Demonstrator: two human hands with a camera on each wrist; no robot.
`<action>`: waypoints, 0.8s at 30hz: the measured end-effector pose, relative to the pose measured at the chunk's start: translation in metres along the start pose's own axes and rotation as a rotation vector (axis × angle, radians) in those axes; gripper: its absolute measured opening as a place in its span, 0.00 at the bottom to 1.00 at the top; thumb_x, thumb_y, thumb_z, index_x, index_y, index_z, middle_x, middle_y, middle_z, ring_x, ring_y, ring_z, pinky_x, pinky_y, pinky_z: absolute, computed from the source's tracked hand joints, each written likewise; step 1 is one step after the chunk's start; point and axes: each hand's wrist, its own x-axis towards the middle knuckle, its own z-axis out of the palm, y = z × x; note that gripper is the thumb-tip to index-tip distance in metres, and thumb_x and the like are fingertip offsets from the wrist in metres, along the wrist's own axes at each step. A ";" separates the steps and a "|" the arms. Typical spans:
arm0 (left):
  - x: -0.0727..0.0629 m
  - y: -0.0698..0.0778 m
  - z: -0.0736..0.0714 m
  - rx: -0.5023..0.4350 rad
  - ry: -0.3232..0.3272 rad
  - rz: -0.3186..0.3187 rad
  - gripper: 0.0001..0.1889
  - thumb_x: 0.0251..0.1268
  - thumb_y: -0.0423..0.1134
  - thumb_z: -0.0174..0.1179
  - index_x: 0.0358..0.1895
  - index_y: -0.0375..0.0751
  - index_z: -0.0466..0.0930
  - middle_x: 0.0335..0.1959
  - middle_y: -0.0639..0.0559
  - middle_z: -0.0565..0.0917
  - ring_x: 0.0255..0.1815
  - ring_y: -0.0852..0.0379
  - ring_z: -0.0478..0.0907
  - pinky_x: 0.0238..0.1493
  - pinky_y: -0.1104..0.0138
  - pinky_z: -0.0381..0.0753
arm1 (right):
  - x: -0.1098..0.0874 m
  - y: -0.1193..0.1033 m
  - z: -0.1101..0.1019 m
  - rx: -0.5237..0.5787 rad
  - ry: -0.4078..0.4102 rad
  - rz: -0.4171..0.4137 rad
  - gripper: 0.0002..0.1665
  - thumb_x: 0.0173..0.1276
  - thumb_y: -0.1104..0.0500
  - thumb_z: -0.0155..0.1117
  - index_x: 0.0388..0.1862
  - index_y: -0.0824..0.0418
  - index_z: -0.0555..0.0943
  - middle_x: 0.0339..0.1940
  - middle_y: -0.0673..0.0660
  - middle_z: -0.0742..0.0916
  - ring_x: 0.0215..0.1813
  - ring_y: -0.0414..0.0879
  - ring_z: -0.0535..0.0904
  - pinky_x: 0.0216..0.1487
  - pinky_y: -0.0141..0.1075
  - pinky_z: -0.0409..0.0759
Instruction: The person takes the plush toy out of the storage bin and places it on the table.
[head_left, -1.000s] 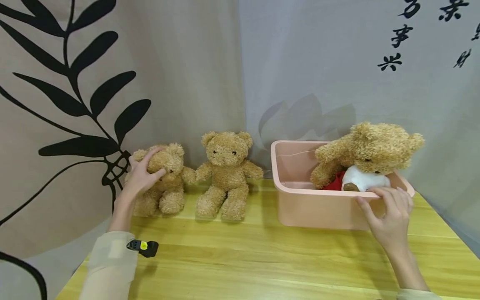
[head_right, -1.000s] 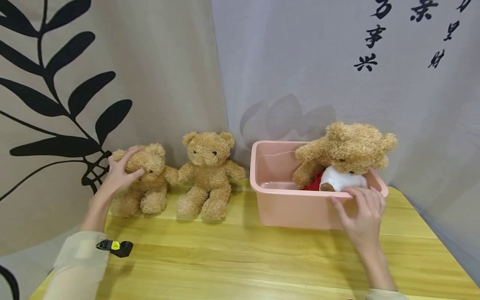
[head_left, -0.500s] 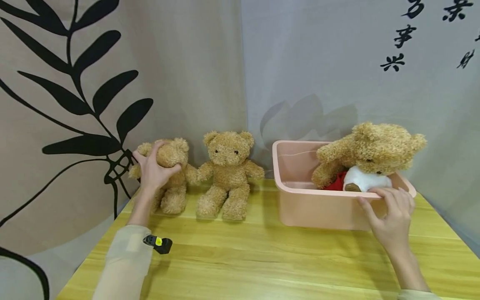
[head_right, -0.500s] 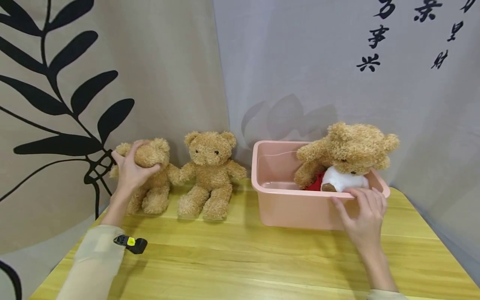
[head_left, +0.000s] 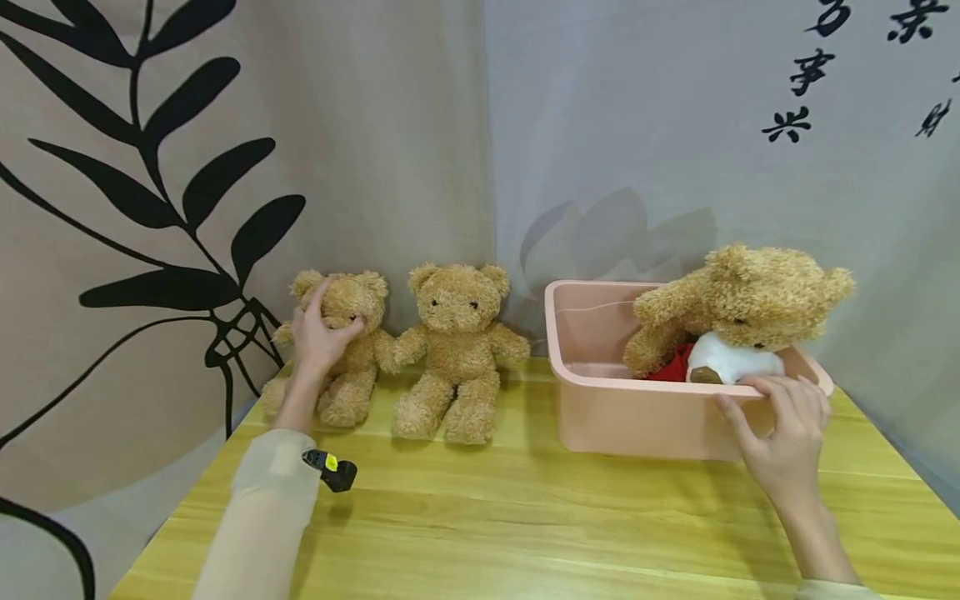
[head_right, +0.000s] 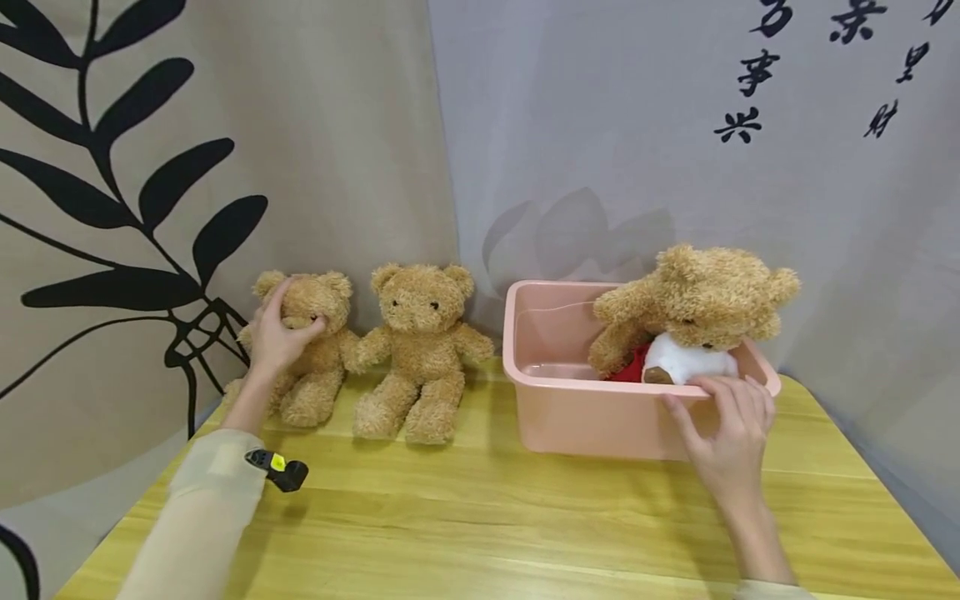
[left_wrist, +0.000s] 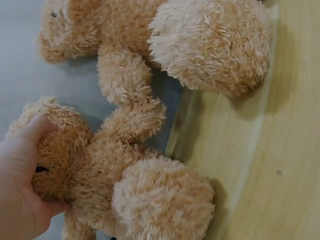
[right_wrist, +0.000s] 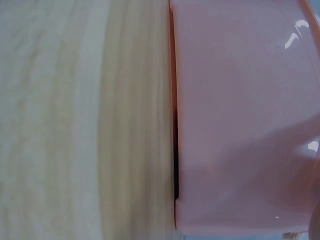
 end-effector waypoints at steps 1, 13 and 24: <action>0.001 -0.001 0.002 0.001 -0.004 -0.003 0.43 0.63 0.44 0.66 0.79 0.66 0.56 0.77 0.29 0.51 0.76 0.25 0.47 0.62 0.27 0.61 | 0.000 0.000 0.000 0.000 -0.001 0.000 0.45 0.66 0.30 0.63 0.33 0.77 0.81 0.33 0.72 0.82 0.54 0.29 0.70 0.69 0.51 0.58; 0.012 0.001 0.008 -0.041 -0.015 -0.090 0.44 0.65 0.46 0.66 0.81 0.63 0.53 0.81 0.31 0.39 0.79 0.28 0.37 0.65 0.26 0.55 | 0.000 0.001 -0.001 -0.011 0.001 0.001 0.46 0.65 0.29 0.63 0.33 0.76 0.81 0.33 0.71 0.82 0.49 0.39 0.73 0.68 0.48 0.58; 0.015 0.001 0.004 -0.006 -0.118 -0.061 0.46 0.68 0.54 0.64 0.83 0.64 0.44 0.80 0.31 0.34 0.78 0.24 0.34 0.63 0.24 0.53 | -0.002 0.005 -0.001 -0.015 -0.005 -0.004 0.45 0.66 0.29 0.62 0.34 0.76 0.82 0.33 0.71 0.83 0.48 0.40 0.74 0.69 0.49 0.58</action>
